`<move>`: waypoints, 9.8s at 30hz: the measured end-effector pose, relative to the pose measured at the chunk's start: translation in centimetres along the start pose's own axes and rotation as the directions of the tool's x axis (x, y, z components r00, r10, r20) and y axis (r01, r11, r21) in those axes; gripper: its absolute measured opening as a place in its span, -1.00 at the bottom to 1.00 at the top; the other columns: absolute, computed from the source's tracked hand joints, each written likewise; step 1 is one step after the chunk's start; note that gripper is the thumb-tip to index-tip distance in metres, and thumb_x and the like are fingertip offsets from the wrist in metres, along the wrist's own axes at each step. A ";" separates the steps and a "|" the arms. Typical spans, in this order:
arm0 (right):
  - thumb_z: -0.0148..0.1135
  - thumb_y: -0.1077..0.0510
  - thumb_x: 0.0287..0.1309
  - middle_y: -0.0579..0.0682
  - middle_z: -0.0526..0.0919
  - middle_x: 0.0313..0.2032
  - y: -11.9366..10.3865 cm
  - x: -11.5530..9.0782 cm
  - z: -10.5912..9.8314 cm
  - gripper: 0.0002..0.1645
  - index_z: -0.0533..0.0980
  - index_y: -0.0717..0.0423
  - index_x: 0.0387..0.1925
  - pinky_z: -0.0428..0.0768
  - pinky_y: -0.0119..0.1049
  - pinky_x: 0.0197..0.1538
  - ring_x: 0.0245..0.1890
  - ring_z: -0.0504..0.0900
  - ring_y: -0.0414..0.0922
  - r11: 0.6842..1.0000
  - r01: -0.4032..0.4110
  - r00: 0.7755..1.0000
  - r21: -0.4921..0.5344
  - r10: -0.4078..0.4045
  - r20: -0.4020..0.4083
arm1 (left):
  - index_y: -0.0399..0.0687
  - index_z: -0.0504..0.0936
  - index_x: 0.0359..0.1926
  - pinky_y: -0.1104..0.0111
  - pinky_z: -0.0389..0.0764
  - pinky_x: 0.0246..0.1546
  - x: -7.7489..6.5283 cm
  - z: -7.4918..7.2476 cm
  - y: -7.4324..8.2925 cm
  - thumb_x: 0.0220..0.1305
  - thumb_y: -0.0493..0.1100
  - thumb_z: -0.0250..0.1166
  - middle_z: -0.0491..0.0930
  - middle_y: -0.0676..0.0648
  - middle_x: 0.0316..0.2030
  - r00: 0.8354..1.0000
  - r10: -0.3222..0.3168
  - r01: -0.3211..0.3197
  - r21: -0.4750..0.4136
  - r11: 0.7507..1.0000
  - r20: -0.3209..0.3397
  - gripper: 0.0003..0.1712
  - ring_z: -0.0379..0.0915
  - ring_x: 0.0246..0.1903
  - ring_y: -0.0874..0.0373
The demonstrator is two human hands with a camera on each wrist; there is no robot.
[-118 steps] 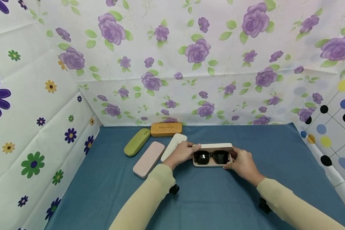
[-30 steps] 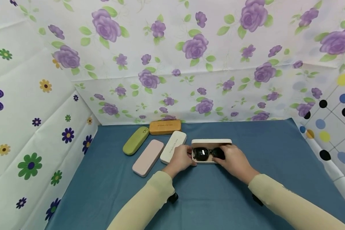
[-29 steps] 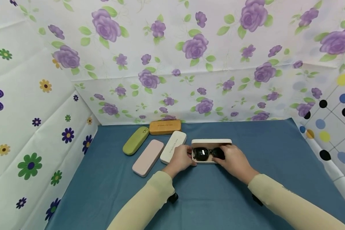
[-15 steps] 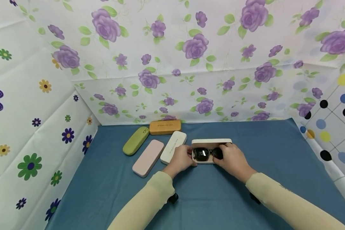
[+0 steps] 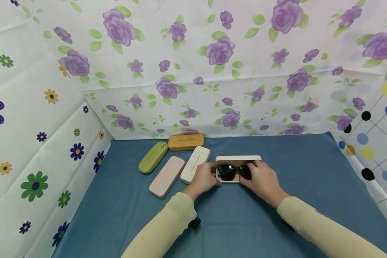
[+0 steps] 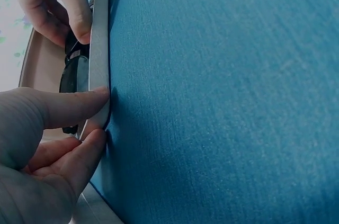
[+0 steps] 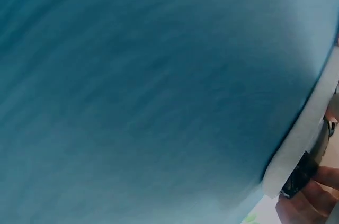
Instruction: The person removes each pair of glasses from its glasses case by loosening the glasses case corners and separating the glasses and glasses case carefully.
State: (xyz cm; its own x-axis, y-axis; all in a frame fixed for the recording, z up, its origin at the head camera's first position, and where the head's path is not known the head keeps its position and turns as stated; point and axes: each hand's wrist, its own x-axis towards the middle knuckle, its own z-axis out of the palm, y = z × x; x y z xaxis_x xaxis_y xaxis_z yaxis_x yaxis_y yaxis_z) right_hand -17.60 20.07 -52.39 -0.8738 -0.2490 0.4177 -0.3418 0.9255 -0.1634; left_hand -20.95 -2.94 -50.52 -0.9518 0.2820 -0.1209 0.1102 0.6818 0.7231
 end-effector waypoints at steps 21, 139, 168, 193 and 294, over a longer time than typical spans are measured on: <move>0.31 -0.19 0.01 0.01 0.56 -0.13 0.4 0.2 -0.8 -0.42 0.51 0.02 0.01 0.56 -0.11 -0.26 -0.23 0.57 -0.06 0.989 -0.026 0.993 0.142 0.009 0.121 | -0.20 0.56 0.05 0.42 0.57 -0.35 -0.3 0.0 0.2 -0.20 -0.22 0.56 0.62 -0.03 -0.32 1.000 0.016 -0.016 0.022 1.000 -0.014 -0.32 0.48 -0.37 0.29; 0.58 -0.03 -0.32 0.36 0.40 0.15 23.2 5.8 -4.6 -0.04 0.40 0.14 0.20 0.59 -0.17 -0.24 0.00 0.49 0.24 0.820 -0.462 0.809 0.336 0.235 0.539 | -0.21 0.58 0.00 0.50 0.48 -0.47 -0.1 0.2 0.3 -0.26 -0.26 0.58 0.59 0.00 -0.39 1.000 -0.027 0.027 0.039 0.999 0.009 -0.33 0.42 -0.43 0.28; 0.51 -0.10 -0.22 0.43 0.19 0.27 23.7 6.3 -3.9 0.03 0.29 0.11 0.31 0.45 0.19 -0.05 0.13 0.28 0.38 0.849 -0.454 0.785 0.269 0.239 0.572 | -0.20 0.57 0.02 0.49 0.47 -0.49 -0.1 0.0 0.3 -0.26 -0.25 0.58 0.58 -0.02 -0.40 1.000 -0.020 0.019 0.058 0.998 0.015 -0.32 0.40 -0.45 0.27; 0.49 -0.01 -0.17 0.43 0.14 0.30 23.3 5.7 -3.4 0.08 0.17 0.15 0.37 0.33 0.32 0.06 0.20 0.17 0.42 0.846 -0.459 0.778 0.273 0.234 0.583 | -0.24 0.59 -0.04 0.47 0.44 -0.52 -0.5 -0.1 0.2 -0.27 -0.27 0.58 0.58 -0.05 -0.43 1.000 -0.008 0.007 0.042 0.999 0.018 -0.36 0.40 -0.48 0.25; 0.01 -0.39 0.17 0.27 0.12 0.37 4.4 2.6 -3.5 -0.14 0.20 0.01 0.34 0.64 -0.02 -0.13 0.31 0.23 0.29 0.394 -0.724 0.678 0.566 0.260 0.687 | 0.07 0.48 0.17 0.29 0.64 -0.43 0.1 -0.6 2.3 0.27 0.26 0.10 0.47 -0.15 0.13 0.986 -0.156 0.123 -0.375 0.919 -0.058 -0.42 0.57 -0.09 0.00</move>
State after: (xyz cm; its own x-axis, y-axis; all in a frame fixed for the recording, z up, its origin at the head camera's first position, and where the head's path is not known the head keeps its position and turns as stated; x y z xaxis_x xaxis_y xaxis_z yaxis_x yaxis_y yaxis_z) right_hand -20.19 24.54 -48.88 -0.9193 -0.1249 -0.3732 0.3022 0.3836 -0.8726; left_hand -20.99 -1.70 -48.44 -0.9724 0.1321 -0.1925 -0.1237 0.4077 0.9047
